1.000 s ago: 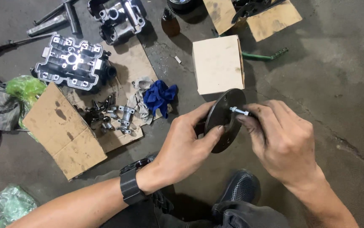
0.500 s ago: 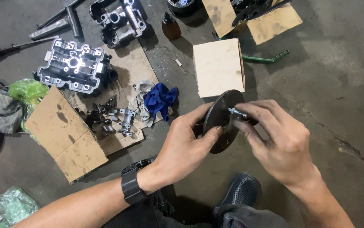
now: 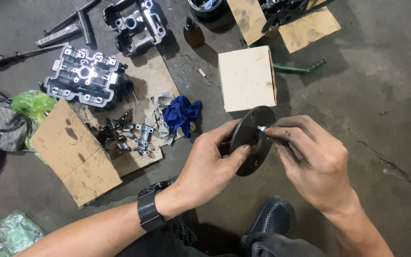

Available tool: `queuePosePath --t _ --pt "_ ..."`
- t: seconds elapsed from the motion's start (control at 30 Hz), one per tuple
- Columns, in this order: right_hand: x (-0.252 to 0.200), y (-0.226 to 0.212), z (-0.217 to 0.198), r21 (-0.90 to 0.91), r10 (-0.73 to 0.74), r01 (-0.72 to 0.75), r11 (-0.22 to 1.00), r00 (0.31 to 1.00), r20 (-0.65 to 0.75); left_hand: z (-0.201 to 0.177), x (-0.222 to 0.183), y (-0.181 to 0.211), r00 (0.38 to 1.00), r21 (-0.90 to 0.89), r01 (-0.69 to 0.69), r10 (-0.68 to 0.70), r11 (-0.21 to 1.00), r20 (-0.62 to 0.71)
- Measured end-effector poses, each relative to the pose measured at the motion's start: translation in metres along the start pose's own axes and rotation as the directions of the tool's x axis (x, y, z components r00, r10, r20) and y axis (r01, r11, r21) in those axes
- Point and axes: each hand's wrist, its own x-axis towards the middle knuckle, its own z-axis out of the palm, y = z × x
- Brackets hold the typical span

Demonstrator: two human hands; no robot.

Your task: The recorder is assembling a gear onto a flywheel component of a motorcycle engine on the workshop floor.

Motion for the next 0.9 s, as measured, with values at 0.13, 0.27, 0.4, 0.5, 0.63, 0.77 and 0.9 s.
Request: queuePosePath --t 0.13,0.27,0.4,0.5,0.63,0.77,0.9 --pt "-0.002 0.003 0.005 0.049 0.007 -0.007 0.999 1.0 0.014 -0.002 0.002 -0.001 0.998 0.047 0.062 -0.062 0.997 0.011" --pt "-0.008 0.012 0.011 0.078 0.185 -0.187 0.979 0.982 0.025 0.0 0.001 -0.001 1.0 0.019 0.018 -0.018 1.0 -0.013" --pt "-0.003 0.009 0.009 0.085 0.262 -0.263 0.961 0.965 0.024 0.0 0.003 -0.007 1.0 0.037 -0.025 0.026 0.999 -0.014" --pt "-0.003 0.01 0.008 0.092 0.125 -0.123 0.988 0.992 -0.016 -0.001 0.007 -0.007 0.999 0.033 0.049 -0.048 0.998 -0.013" --pt "-0.026 0.033 0.01 0.121 0.123 -0.111 0.986 0.988 -0.097 -0.003 0.009 -0.011 0.999 0.007 0.026 -0.026 1.0 -0.03" --pt "-0.055 0.077 0.042 0.181 0.375 -0.344 0.921 0.909 -0.179 -0.006 0.011 -0.013 0.998 0.0 -0.015 0.015 1.0 -0.057" --pt "-0.096 0.165 0.147 0.159 0.446 -0.444 0.882 0.895 0.023 -0.004 0.012 -0.006 0.991 0.047 0.12 -0.117 0.992 -0.066"
